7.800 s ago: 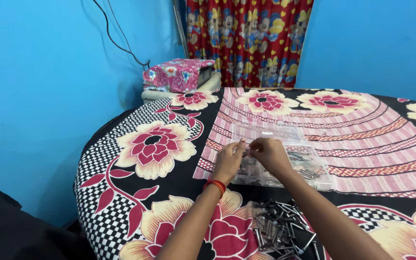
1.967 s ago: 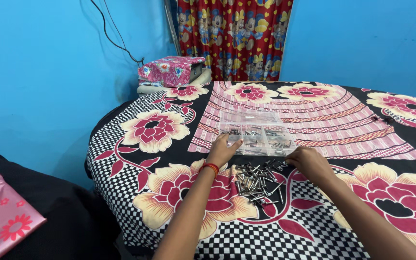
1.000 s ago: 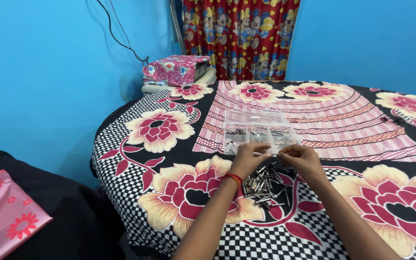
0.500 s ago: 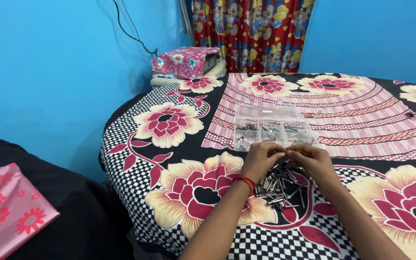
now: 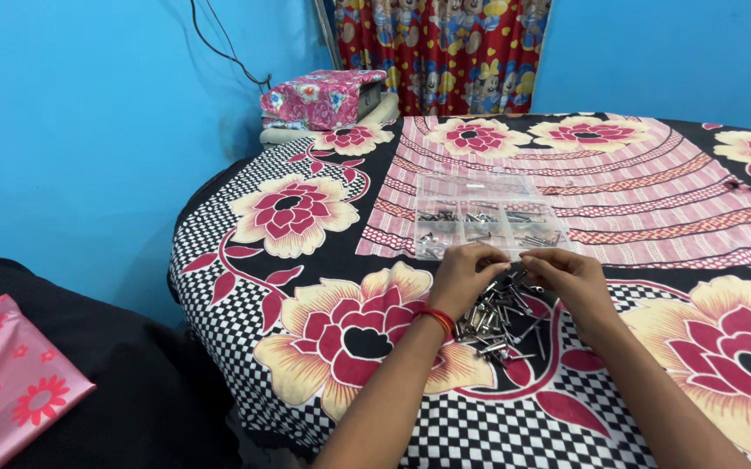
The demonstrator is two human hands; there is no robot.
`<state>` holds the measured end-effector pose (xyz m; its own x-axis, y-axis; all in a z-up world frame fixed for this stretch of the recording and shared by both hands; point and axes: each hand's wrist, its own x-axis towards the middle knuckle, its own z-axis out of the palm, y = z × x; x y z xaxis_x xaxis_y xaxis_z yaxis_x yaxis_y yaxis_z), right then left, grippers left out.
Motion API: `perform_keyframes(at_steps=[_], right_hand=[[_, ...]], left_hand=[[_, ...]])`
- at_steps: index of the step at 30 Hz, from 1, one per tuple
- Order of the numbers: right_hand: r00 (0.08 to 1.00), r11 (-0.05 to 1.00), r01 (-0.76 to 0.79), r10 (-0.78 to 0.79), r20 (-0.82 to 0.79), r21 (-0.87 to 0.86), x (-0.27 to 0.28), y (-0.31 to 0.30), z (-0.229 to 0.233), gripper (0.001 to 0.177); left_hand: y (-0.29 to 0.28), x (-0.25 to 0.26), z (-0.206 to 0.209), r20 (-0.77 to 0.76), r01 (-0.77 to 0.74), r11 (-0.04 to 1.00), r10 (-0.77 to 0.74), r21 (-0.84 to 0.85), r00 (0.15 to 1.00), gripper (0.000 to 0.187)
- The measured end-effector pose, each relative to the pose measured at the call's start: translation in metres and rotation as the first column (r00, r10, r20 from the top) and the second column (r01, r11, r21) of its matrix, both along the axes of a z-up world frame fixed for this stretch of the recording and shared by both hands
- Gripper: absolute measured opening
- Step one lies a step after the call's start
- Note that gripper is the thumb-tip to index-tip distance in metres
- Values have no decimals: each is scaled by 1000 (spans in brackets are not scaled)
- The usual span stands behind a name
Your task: The person assembles small metal components by hand on a floral-patterned bedsheet. They pick up individual pieces from a pile, fit them together, and place the assembled units into a clear plastic organizer box.
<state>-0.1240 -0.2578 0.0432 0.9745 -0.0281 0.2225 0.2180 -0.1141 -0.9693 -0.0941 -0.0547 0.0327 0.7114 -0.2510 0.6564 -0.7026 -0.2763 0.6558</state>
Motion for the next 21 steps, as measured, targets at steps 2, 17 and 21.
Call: perform_keyframes(at_steps=[2, 17, 21], right_hand=[[1000, 1000, -8, 8, -2, 7, -1, 1, 0, 31], [995, 980, -48, 65, -80, 192, -8, 8, 7, 35], [992, 975, -22, 49, -116, 220, -12, 11, 11, 35]], left_hand=[[2, -1, -2, 31, 2, 1000, -2, -17, 1000, 19], [-2, -9, 5, -32, -48, 999, 48, -1, 998, 22], [-3, -10, 5, 14, -28, 999, 29, -16, 999, 22]])
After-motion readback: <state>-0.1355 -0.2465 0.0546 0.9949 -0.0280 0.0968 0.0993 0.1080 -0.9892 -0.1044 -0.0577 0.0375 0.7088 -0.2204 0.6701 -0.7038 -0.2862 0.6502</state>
